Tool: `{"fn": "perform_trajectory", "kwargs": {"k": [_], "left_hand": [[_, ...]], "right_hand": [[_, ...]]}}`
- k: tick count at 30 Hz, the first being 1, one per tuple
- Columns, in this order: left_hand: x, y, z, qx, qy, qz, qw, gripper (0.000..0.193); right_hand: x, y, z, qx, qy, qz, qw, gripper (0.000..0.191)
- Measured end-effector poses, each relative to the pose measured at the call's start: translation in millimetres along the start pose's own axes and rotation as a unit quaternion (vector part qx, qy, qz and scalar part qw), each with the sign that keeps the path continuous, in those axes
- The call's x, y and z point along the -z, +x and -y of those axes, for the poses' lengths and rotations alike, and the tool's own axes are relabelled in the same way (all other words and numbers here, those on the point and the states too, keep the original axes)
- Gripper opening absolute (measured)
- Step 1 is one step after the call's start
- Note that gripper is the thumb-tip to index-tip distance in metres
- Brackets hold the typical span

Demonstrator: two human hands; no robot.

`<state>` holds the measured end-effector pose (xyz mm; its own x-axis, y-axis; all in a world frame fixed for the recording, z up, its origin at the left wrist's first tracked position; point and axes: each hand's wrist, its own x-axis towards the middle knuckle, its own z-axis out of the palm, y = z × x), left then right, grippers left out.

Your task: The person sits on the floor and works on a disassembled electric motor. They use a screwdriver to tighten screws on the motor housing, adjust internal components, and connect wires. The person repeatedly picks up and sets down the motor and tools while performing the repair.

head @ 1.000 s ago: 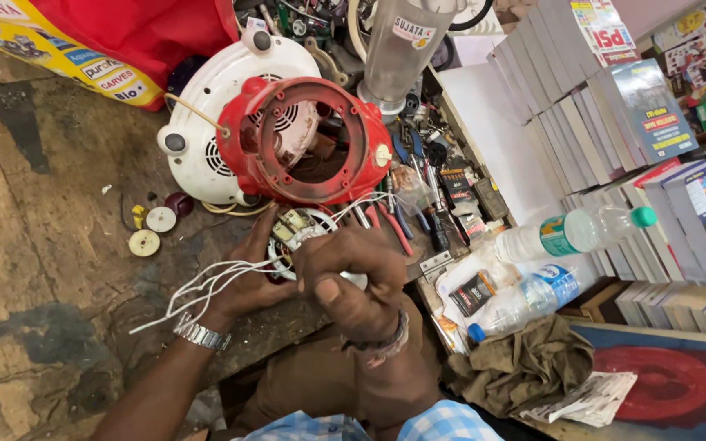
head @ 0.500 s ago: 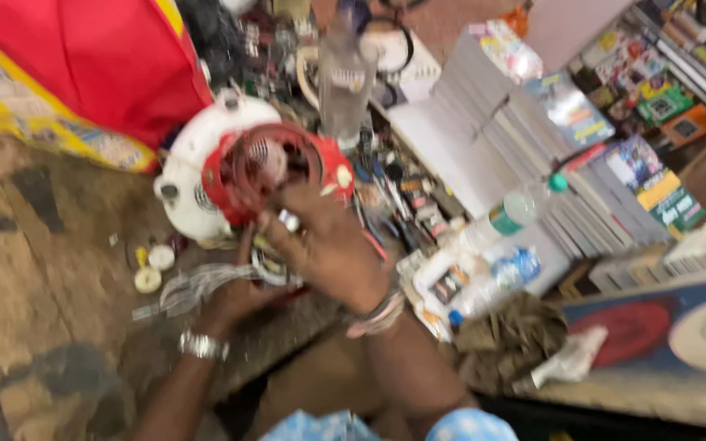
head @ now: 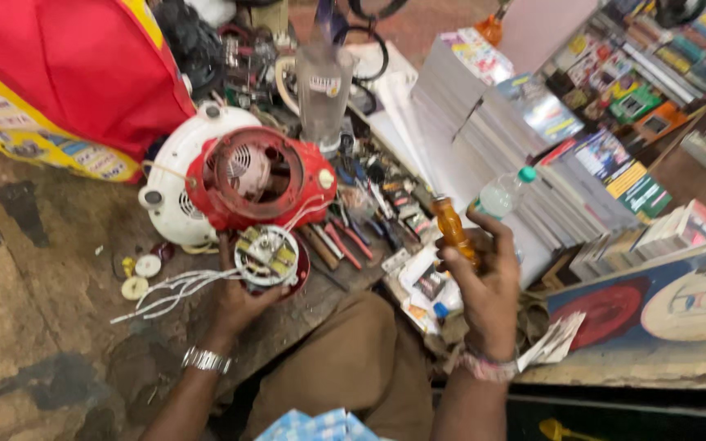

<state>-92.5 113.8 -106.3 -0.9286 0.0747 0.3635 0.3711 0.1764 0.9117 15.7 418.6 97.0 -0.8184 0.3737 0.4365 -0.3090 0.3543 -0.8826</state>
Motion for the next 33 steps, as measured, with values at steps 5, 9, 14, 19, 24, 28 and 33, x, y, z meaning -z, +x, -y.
{"fn": "perform_trajectory", "kwargs": {"k": [5,9,14,19,24,28,33], "left_hand": [[-18.9,-2.7,-6.5,0.028,0.060,-0.060,0.996,0.142],[-21.4,2.0,-16.3,-0.017,0.111,-0.114,0.987,0.135],[-16.2,1.9,-13.7,-0.030,0.028,-0.124,0.991,0.122],[-7.2,-0.4,-3.6,-0.046,-0.088,-0.160,0.982,0.115],[21.0,11.7,-6.3,0.035,-0.310,-0.222,0.924,0.096],[36.9,22.8,-21.0,0.103,-0.494,-0.225,0.833,0.079],[35.7,16.2,-44.0,0.074,-0.474,-0.176,0.860,0.077]], "right_hand": [[-40.0,-7.5,-142.1,-0.117,0.026,-0.019,0.993,0.035],[-76.9,-28.7,-235.6,-0.292,0.030,0.047,0.955,0.029],[-109.6,-46.2,-287.1,-0.074,-0.241,0.079,0.965,0.039],[-122.6,-41.4,-282.6,-0.078,-0.250,0.070,0.963,0.068],[-122.0,-48.4,-219.5,0.071,-0.297,0.047,0.951,0.073],[-145.2,-65.1,-147.4,0.105,-0.161,0.064,0.979,0.054],[-179.0,-74.3,-96.7,-0.140,0.220,0.211,0.942,0.070]]}}
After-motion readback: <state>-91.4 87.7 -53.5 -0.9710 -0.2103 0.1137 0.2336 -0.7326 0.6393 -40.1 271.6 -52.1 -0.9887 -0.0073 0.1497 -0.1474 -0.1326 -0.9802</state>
